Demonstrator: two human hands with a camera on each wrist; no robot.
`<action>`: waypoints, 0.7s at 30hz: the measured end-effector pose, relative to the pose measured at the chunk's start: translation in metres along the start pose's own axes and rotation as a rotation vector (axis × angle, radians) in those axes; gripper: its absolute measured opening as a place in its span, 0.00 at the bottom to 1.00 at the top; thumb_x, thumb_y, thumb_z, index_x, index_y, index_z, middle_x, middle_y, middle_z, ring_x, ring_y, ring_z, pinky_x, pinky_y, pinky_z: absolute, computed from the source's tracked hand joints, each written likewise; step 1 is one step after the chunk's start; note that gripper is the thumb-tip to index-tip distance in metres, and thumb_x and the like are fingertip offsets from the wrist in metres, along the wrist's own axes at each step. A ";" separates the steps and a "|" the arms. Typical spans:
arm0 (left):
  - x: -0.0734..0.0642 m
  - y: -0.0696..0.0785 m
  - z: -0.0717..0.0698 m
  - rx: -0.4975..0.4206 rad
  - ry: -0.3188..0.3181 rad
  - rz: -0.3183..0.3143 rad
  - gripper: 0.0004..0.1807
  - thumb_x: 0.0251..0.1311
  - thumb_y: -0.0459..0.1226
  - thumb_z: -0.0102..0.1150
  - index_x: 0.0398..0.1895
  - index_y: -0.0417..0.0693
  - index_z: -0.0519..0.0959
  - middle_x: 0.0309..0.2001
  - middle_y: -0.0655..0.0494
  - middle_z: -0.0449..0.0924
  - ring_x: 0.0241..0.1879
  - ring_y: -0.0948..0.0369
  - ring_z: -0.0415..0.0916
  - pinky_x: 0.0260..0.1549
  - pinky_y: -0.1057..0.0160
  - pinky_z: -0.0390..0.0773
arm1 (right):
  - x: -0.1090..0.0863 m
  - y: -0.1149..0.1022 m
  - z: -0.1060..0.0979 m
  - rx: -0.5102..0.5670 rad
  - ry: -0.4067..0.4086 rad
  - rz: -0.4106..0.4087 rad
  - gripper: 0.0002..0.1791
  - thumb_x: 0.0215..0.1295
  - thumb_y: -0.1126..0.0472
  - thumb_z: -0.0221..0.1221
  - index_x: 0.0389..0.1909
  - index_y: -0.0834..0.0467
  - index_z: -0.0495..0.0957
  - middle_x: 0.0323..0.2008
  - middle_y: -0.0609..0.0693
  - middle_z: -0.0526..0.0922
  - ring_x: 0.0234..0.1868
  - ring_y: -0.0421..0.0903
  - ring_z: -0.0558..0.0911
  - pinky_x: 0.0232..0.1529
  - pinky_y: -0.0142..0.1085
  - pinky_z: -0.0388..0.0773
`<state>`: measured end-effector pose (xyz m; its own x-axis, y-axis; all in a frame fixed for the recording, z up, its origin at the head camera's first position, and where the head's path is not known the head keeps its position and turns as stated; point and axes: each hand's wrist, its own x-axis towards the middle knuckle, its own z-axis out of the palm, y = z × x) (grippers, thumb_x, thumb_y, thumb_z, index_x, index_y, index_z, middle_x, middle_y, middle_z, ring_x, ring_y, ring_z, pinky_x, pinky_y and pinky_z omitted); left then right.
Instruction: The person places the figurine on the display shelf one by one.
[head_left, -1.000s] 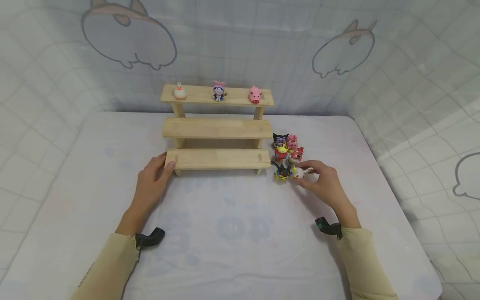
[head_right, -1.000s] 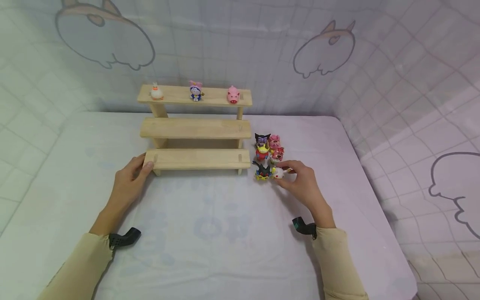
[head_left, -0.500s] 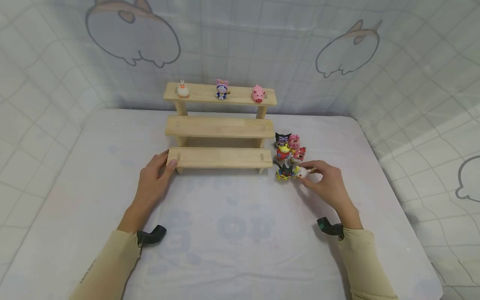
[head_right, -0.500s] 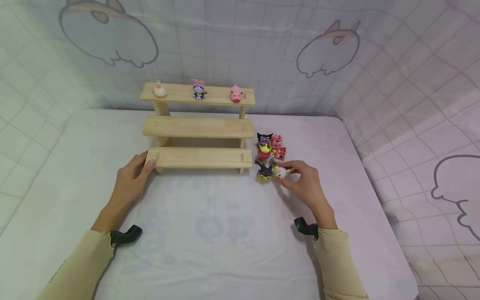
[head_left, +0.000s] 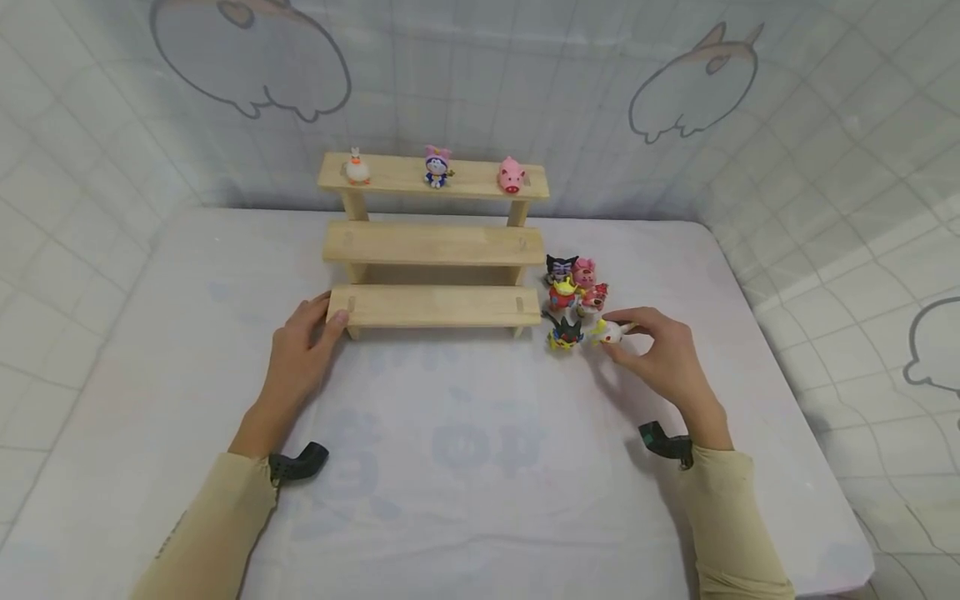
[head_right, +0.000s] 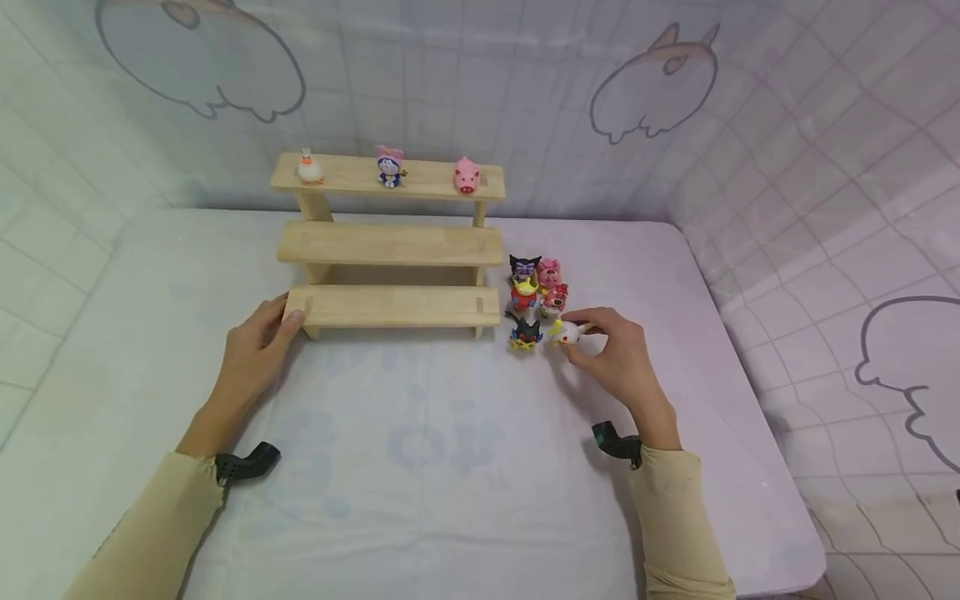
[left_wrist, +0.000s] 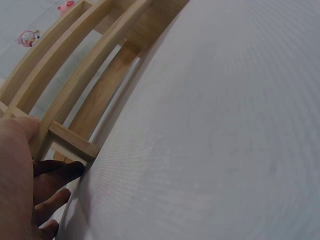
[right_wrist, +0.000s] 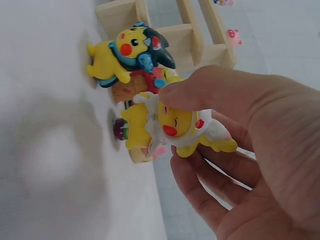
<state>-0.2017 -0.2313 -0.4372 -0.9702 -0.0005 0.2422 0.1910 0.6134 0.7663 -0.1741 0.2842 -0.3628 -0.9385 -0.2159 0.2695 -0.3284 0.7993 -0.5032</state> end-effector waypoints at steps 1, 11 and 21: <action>0.000 0.000 0.000 -0.001 0.002 0.002 0.30 0.79 0.50 0.55 0.73 0.40 0.74 0.74 0.38 0.72 0.77 0.33 0.61 0.78 0.34 0.57 | 0.000 -0.001 -0.001 0.000 0.005 -0.003 0.24 0.58 0.63 0.77 0.57 0.53 0.87 0.51 0.52 0.89 0.45 0.50 0.86 0.47 0.54 0.82; 0.002 0.002 0.000 -0.008 0.012 0.023 0.29 0.79 0.50 0.55 0.73 0.41 0.74 0.73 0.38 0.73 0.75 0.35 0.65 0.78 0.35 0.59 | -0.001 -0.005 -0.006 0.009 0.068 -0.023 0.24 0.57 0.64 0.77 0.56 0.53 0.87 0.50 0.51 0.90 0.44 0.49 0.87 0.47 0.29 0.78; 0.001 0.004 0.000 -0.004 0.002 0.007 0.30 0.79 0.50 0.54 0.73 0.39 0.74 0.73 0.37 0.73 0.76 0.35 0.63 0.79 0.36 0.57 | 0.010 -0.023 -0.008 0.044 0.062 -0.045 0.24 0.57 0.63 0.78 0.56 0.55 0.87 0.51 0.49 0.90 0.43 0.47 0.87 0.49 0.37 0.82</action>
<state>-0.2018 -0.2291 -0.4340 -0.9686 0.0024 0.2488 0.1985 0.6101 0.7671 -0.1749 0.2679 -0.3424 -0.9146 -0.2152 0.3423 -0.3761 0.7640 -0.5243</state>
